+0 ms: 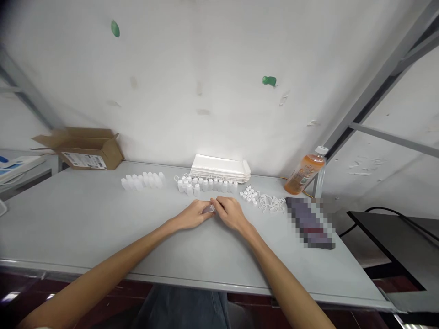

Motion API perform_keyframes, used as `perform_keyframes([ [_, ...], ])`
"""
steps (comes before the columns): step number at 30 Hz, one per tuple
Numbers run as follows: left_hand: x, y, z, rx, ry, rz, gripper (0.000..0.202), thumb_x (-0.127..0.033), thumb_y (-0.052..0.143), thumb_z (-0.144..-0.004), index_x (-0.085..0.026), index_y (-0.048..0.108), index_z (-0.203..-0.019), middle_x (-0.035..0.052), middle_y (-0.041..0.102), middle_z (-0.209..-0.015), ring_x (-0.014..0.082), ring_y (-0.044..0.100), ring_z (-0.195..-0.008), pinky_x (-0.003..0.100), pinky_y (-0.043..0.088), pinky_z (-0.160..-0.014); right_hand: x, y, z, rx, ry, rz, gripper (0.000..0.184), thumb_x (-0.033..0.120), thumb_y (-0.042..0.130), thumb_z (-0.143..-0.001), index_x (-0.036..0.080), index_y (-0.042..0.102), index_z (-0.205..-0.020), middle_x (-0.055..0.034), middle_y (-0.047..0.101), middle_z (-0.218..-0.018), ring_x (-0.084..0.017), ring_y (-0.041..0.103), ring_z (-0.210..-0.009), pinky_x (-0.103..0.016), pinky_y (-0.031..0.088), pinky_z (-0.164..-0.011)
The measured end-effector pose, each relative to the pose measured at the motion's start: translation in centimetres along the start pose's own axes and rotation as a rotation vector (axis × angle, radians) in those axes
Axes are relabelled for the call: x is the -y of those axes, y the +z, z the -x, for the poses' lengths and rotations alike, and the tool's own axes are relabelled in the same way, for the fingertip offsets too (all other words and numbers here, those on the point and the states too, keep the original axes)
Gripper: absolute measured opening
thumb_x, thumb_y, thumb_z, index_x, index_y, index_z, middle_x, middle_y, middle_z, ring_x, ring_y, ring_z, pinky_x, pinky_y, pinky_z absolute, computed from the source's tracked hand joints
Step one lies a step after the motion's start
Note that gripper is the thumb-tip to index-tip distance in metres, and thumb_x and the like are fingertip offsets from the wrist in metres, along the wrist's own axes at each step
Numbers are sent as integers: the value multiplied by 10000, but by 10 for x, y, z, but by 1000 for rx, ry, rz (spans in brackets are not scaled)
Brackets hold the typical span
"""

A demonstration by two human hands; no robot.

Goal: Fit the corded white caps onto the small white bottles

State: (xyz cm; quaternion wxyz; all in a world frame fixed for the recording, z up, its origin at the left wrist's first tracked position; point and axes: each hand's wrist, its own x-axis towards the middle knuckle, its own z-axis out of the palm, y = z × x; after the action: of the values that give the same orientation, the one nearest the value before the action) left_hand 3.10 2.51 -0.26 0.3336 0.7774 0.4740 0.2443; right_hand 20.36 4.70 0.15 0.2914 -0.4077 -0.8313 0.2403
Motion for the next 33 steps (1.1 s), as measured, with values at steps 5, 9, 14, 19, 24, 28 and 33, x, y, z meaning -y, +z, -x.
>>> perform_keyframes([
  [5, 0, -3, 2, 97, -65, 223, 310, -443, 566, -806, -136, 609, -825, -50, 409, -564, 101, 407, -507, 233, 306, -494, 5, 6, -6, 10, 80, -113, 560, 530, 343, -932, 192, 307, -487, 26, 337, -446, -103, 361, -473, -261, 257, -515],
  [9, 0, -7, 2, 171, -173, 393, 402, -504, 621, -755, -136, 601, -914, -76, 354, -527, 77, 362, -444, 207, 289, -420, 7, 10, -9, -54, -11, 19, 551, 502, 303, -953, 188, 361, -503, 12, 404, -477, -109, 376, -488, -268, 272, -544],
  [14, -1, -9, 2, 174, -195, 456, 399, -510, 642, -742, -141, 586, -884, -82, 353, -501, 65, 331, -441, 196, 278, -409, 5, 14, -6, -127, -107, 81, 428, 439, 357, -942, 192, 420, -597, 3, 453, -576, -113, 366, -531, -263, 280, -548],
  [19, -2, -8, 3, 250, -204, 515, 352, -466, 644, -747, -154, 561, -888, -86, 328, -528, 65, 309, -450, 207, 259, -421, 4, 16, -6, -101, -8, -13, 511, 487, 412, -907, 198, 299, -500, 41, 292, -466, -93, 252, -476, -263, 216, -493],
  [24, -5, -3, 3, 142, -118, 236, 218, -370, 553, -818, -156, 553, -780, -33, 444, -594, 126, 438, -557, 253, 340, -528, 6, 12, -5, -8, 107, -96, 606, 552, 382, -896, 189, 328, -415, 37, 286, -430, -80, 224, -463, -263, 178, -480],
  [28, -9, 1, 5, 86, -41, 20, 193, -314, 487, -861, -161, 604, -855, 45, 614, -742, 211, 569, -728, 291, 402, -657, 7, 7, -1, 19, 139, -51, 654, 556, 385, -899, 184, 346, -363, 48, 207, -435, -72, 178, -464, -254, 155, -482],
  [33, -10, 1, 5, 63, 1, -46, 237, -282, 442, -881, -164, 614, -993, 69, 674, -829, 234, 608, -776, 310, 423, -706, 8, 7, 6, -120, 36, 132, 616, 484, 294, -959, 178, 413, -438, 20, 333, -457, -87, 267, -454, -272, 190, -510],
])
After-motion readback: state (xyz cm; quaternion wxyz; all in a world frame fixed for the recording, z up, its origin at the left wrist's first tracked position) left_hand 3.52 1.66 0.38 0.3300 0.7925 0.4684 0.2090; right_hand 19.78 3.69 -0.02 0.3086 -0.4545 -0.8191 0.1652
